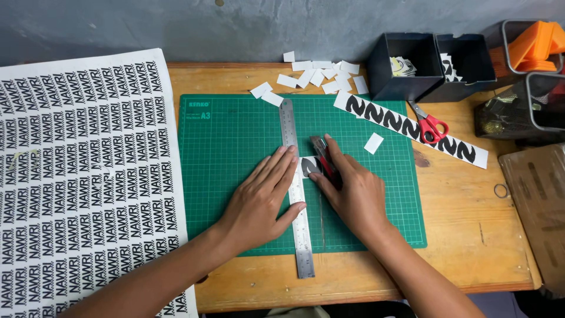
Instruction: The person uses a utility knife and a metal ruler to cut a strip of black 'N' letter stickers on a green cutting mat. They repeatedly align the ruler and slice the strip into individual pieces, then place the cut stickers into a nearby container.
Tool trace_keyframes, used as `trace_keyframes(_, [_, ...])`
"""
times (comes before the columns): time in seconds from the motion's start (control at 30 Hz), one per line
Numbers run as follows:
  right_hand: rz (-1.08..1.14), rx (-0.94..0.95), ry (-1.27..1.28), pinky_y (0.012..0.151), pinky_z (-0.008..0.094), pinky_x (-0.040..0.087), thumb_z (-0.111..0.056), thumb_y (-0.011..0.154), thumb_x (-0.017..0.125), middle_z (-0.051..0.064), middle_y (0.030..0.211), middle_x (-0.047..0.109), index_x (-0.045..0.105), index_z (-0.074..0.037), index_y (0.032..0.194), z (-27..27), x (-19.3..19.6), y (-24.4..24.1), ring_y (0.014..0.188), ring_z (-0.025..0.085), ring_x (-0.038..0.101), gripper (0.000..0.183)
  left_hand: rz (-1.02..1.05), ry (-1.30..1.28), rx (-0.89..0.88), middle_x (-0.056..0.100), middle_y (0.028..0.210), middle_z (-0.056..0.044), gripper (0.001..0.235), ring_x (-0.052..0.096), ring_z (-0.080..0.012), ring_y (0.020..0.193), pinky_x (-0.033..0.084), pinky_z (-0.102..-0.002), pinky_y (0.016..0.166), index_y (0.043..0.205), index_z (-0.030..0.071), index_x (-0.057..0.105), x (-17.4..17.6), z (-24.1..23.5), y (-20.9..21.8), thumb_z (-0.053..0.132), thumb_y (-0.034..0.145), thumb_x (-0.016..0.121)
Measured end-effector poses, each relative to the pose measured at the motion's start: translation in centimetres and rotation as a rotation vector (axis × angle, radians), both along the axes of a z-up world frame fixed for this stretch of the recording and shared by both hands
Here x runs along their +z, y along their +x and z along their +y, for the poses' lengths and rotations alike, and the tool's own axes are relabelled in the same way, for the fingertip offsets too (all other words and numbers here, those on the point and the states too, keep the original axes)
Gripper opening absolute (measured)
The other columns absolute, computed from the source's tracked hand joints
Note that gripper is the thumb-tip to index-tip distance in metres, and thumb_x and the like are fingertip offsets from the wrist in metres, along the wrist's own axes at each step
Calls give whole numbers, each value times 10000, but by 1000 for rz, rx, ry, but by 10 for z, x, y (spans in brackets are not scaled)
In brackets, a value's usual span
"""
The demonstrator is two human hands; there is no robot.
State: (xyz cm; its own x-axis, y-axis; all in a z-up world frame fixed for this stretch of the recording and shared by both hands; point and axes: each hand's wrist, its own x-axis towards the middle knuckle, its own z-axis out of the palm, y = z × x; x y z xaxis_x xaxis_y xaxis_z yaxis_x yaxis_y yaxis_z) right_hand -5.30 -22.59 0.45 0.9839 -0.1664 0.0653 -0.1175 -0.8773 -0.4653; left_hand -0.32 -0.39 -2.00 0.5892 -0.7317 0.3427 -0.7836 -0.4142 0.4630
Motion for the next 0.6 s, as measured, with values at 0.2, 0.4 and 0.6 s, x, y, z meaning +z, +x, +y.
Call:
trace_keyframes(0.2, [-6,7,1,617,449,636,-397,989,873,153,1040,867,660,-116,1647,0,-1,0,868,375,851,746,17,-2,-8,492,1736,-357,772,440,-473,1662,349,-574,1349,1628,-150,520,2,0,0,371,1094,723])
trace_keyframes(0.4, [-25,13,-4,603,451,630,-389,987,880,158,1025,863,666,-114,1642,0,0,0,845,378,846,742,45,23,-15,456,1760,-359,781,408,-480,1678,328,-581,1355,1649,-150,488,3,0,1,363,1101,703])
trace_keyframes(0.6, [-31,16,-10,603,454,632,-385,982,887,158,1022,863,665,-116,1646,0,0,0,842,379,846,750,40,36,-9,446,1768,-353,784,401,-473,1683,324,-575,1359,1655,-145,482,3,0,1,361,1100,705])
